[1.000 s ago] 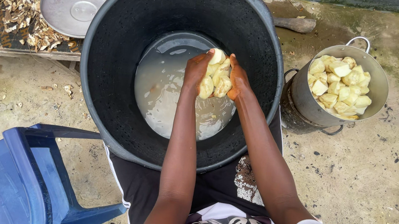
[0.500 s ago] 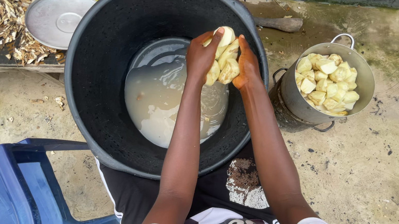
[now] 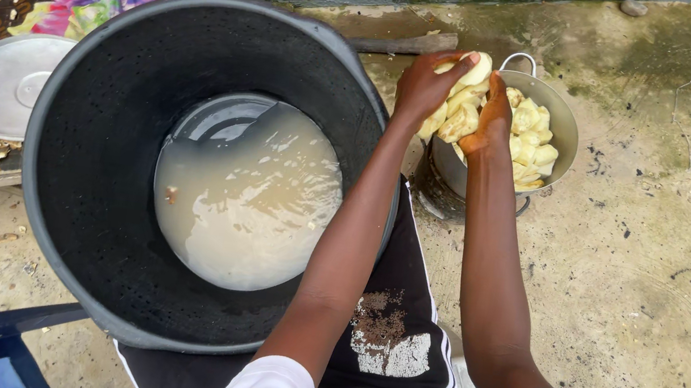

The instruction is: The person washes pieces of cassava in a large black bucket of water by hand and transfers the clean pieces into a metal pot.

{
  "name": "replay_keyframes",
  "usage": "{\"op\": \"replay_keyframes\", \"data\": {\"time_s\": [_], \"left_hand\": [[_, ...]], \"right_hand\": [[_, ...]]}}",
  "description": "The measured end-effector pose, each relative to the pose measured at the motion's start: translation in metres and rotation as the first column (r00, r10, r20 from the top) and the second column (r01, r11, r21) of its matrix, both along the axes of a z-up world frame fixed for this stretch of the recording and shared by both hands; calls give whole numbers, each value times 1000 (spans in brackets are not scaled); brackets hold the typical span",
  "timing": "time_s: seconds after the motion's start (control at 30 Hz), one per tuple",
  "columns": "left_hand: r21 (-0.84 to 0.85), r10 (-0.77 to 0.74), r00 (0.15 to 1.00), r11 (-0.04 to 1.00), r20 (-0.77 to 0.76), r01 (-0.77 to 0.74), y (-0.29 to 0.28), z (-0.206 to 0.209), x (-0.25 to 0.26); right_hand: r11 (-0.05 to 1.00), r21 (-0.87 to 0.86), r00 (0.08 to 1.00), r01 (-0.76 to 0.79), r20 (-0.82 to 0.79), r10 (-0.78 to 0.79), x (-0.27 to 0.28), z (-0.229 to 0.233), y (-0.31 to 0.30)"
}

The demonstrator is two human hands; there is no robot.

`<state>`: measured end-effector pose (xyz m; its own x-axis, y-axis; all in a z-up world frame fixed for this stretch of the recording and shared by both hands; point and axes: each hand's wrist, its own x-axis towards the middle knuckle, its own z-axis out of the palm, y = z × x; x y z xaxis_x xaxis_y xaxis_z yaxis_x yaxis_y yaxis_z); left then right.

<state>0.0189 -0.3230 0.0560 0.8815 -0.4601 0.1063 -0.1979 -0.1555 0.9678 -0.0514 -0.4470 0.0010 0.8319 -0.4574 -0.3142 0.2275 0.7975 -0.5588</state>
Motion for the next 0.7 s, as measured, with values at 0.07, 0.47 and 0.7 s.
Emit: {"op": "replay_keyframes", "data": {"time_s": [0.07, 0.47, 0.7], "left_hand": [[62, -36, 999, 997, -42, 38, -26, -28, -8], [169, 14, 870, 982, -493, 80, -133, -177, -50], [-324, -266, 356, 939, -896, -115, -167, -199, -36]], "right_hand": [[1000, 11, 1000, 3, 23, -3, -18, -34, -21], [982, 155, 975, -107, -179, 135, -84, -114, -96], [982, 178, 934, -59, -338, 117, -75, -112, -137]]}}
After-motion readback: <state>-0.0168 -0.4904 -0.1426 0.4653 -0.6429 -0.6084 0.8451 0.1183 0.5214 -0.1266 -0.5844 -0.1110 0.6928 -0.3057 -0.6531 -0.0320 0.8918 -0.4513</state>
